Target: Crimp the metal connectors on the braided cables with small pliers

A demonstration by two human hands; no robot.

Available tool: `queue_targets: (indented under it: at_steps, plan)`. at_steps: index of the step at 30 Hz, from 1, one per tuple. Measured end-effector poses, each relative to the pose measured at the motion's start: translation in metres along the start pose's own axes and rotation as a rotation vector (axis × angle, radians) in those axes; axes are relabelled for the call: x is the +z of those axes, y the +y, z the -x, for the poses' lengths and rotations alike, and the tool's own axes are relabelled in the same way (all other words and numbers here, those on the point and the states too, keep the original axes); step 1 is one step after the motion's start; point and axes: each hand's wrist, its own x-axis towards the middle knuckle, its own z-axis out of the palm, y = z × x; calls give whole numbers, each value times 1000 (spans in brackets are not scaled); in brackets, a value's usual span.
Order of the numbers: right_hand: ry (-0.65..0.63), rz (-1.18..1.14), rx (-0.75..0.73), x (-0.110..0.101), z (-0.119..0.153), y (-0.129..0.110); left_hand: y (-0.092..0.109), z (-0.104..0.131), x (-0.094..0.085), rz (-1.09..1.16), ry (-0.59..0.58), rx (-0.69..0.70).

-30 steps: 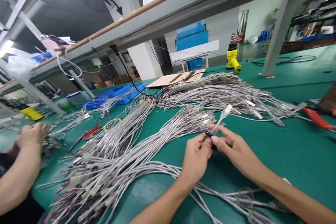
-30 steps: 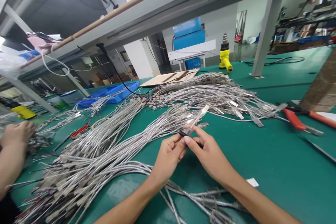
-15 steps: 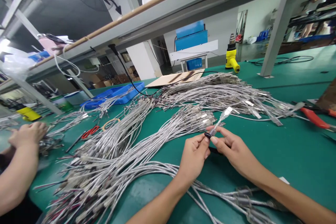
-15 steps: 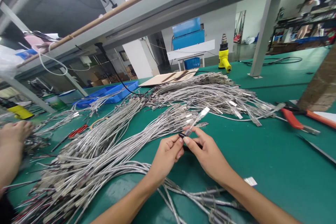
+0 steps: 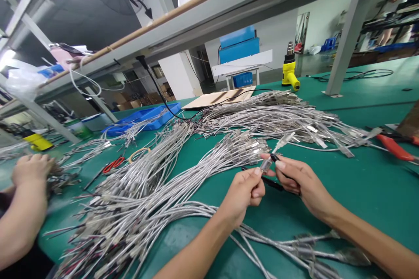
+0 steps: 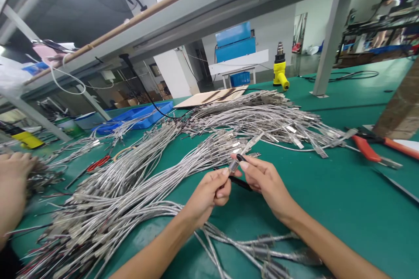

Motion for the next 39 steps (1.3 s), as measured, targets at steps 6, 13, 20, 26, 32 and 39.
queue_targets:
  at_steps: [6, 13, 20, 26, 32, 39]
  plan:
    - [71, 164, -13, -1, -5, 3, 0, 1, 1, 46, -8, -14]
    - [121, 282, -72, 6, 0, -2, 0, 2, 7, -134, 90, 53]
    - [-10, 237, -48, 16, 9, 4, -1, 2, 10, -200, 169, 167]
    - [86, 466, -163, 2, 3, 3, -5, 5, 14, -199, 123, 140]
    - [60, 187, 25, -1, -4, 5, -9, 2, 14, -202, 170, 95]
    - [-100, 187, -17, 4, 3, 5, -4, 4, 8, -230, 137, 139]
